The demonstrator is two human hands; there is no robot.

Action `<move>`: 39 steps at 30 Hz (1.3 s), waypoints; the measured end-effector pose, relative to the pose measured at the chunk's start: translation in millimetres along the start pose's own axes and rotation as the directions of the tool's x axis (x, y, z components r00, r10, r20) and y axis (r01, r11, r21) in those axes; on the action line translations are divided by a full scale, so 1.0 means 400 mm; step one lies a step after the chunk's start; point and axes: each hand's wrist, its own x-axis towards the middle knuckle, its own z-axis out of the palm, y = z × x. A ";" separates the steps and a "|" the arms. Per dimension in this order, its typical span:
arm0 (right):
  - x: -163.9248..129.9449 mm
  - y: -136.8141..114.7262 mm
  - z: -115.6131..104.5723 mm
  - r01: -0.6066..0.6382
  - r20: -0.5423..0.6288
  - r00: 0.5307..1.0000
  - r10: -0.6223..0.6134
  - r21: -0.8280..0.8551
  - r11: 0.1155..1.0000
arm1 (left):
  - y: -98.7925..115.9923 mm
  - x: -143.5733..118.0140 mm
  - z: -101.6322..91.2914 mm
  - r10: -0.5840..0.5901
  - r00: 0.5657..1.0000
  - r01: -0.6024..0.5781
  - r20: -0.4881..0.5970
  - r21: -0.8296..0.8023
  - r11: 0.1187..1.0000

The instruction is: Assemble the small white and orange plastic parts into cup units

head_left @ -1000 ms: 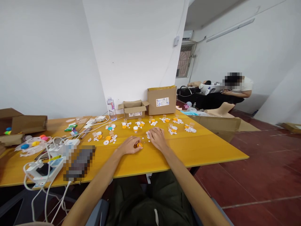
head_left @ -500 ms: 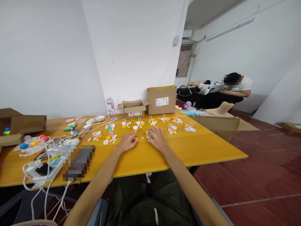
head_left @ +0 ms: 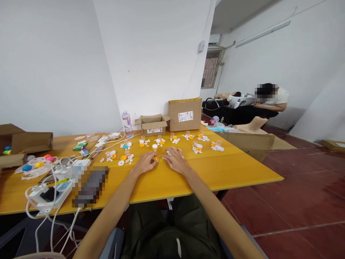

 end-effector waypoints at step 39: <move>0.016 0.013 0.038 0.039 -0.062 0.997 -0.041 -0.019 0.999 | -0.002 0.006 -0.005 -0.032 0.999 0.034 0.015 -0.182 0.983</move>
